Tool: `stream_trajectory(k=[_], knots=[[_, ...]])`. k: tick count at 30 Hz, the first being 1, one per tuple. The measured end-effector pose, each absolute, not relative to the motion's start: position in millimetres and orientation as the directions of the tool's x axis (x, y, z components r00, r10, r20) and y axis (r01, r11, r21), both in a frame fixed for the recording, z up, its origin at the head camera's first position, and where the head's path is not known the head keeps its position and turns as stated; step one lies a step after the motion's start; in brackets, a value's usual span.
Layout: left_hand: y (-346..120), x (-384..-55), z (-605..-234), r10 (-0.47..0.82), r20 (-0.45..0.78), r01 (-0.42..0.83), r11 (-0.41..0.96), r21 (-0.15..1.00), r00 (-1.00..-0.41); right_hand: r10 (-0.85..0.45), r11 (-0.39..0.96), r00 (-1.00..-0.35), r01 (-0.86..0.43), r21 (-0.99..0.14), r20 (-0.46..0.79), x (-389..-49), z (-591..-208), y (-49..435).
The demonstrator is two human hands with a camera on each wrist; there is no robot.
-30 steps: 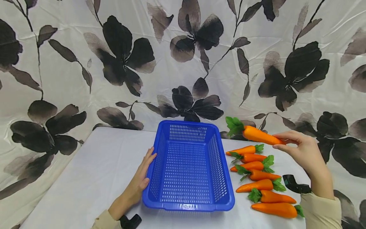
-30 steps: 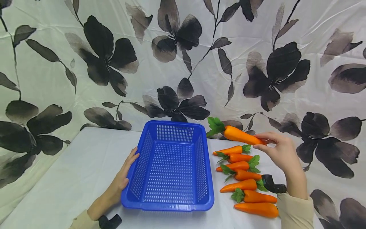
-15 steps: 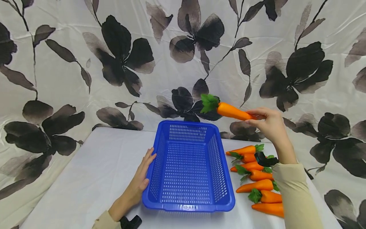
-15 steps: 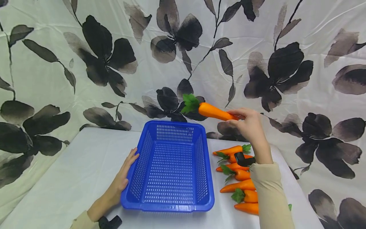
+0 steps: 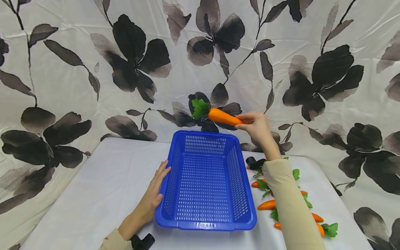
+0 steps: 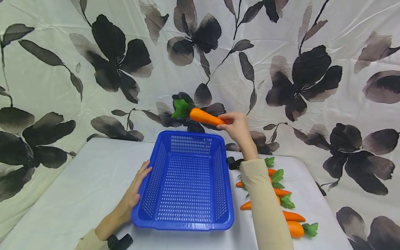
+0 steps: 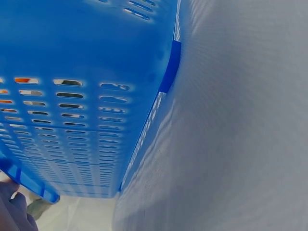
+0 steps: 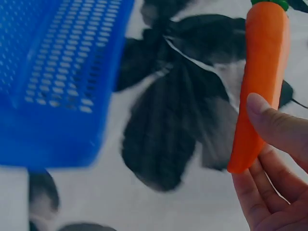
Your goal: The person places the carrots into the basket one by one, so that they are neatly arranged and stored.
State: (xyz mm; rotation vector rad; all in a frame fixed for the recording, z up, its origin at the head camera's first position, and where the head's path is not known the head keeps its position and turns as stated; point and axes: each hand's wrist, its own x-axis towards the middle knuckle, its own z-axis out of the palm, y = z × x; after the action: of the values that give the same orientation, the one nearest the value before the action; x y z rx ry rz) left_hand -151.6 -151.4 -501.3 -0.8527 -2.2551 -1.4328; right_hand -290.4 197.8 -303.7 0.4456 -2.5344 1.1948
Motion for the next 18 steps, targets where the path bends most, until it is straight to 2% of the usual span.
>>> stream_trajectory(k=[9,18], knots=[[-151.9,-152.0,-500.3,0.304,0.576,0.651,0.328,0.685,-0.759,-0.132,0.565,-0.947,-0.316,-0.762,0.294,-300.7,-342.0,164.8],[-151.1,-152.5,-499.8,0.312,0.584,0.662,0.323,0.677,-0.749,-0.14,0.654,-0.963,-0.264,-0.709,0.229,-305.9,-376.0,144.6]])
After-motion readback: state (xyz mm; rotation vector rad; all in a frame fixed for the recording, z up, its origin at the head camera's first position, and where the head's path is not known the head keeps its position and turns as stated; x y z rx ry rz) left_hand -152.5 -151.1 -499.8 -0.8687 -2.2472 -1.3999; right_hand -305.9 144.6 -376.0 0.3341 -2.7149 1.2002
